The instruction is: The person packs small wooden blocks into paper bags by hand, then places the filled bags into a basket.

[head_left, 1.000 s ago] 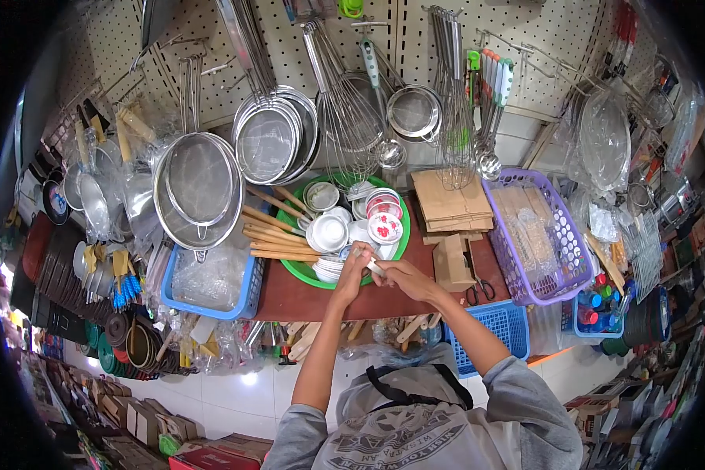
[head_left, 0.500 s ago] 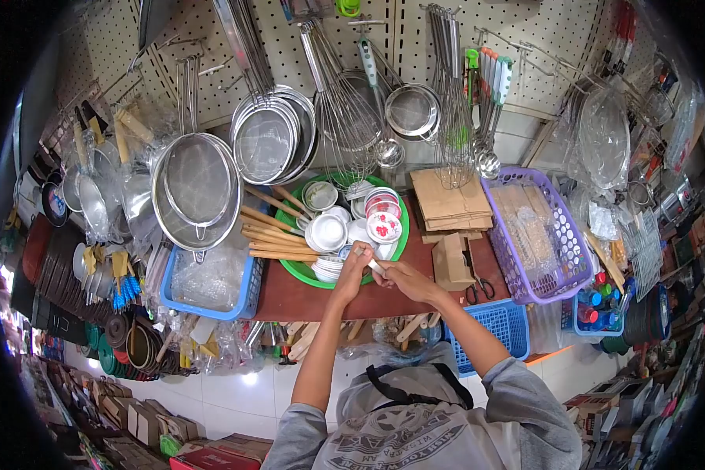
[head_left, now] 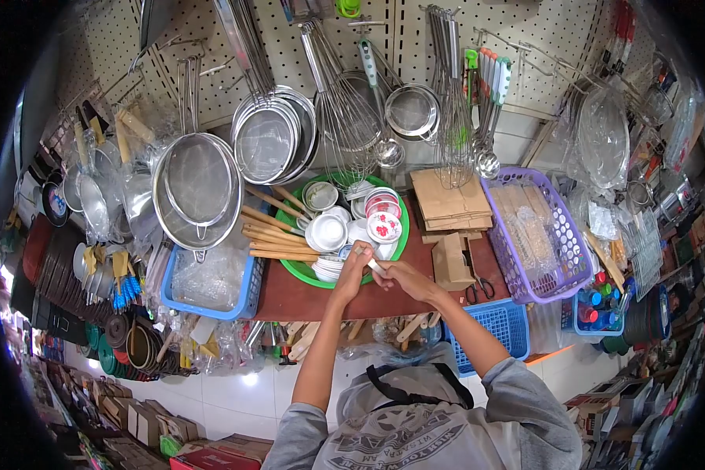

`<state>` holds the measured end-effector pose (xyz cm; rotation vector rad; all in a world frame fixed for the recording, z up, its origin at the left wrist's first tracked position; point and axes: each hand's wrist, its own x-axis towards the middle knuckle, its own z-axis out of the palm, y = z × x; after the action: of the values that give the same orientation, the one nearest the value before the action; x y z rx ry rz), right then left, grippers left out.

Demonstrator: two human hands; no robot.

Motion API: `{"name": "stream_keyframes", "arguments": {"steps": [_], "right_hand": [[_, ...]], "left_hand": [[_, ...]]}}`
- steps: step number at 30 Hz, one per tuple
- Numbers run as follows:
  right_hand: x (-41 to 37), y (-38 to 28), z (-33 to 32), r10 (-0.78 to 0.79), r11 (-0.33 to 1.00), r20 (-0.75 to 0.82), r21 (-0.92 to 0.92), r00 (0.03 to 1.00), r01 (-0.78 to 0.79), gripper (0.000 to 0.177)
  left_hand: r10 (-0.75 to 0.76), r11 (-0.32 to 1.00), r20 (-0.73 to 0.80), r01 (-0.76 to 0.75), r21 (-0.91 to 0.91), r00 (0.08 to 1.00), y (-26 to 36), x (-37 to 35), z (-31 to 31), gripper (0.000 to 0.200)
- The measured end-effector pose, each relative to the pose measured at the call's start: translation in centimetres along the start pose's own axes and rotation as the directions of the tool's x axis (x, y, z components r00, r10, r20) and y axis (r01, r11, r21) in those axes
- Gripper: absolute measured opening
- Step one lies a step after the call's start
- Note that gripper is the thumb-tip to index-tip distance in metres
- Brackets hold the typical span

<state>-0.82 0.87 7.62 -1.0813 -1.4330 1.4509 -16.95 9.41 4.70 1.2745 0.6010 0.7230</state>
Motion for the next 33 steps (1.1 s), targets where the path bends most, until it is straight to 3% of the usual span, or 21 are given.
{"name": "stream_keyframes", "arguments": {"steps": [10,13,17,22,33], "right_hand": [[-0.4,-0.8,0.6,-0.014,1.0,-0.041,-0.022,0.999,0.013,0.028],[-0.5,-0.4,0.6,-0.022,0.999,-0.047,-0.027,0.999,0.02,0.029],[-0.7,-1.0,0.6,-0.045,0.999,0.003,0.003,0.999,0.045,0.027],[-0.7,-1.6,0.9,0.05,0.998,-0.05,0.045,0.997,-0.047,0.023],[-0.6,-1.0,0.8,0.043,0.999,-0.05,0.027,0.998,-0.042,0.025]], "left_hand": [[0.115,0.99,0.012,-0.116,0.076,0.993,-0.4,0.4,0.0,0.031],[0.011,0.999,0.051,-0.009,-0.054,0.999,0.8,-0.2,0.4,0.03],[0.084,0.996,0.021,-0.085,0.017,0.996,0.6,-0.2,0.4,0.028],[0.172,0.978,0.005,-0.171,0.117,0.985,-0.7,0.6,-0.1,0.027],[0.123,0.99,0.031,-0.125,0.058,0.992,1.1,-0.2,0.7,0.027]]}}
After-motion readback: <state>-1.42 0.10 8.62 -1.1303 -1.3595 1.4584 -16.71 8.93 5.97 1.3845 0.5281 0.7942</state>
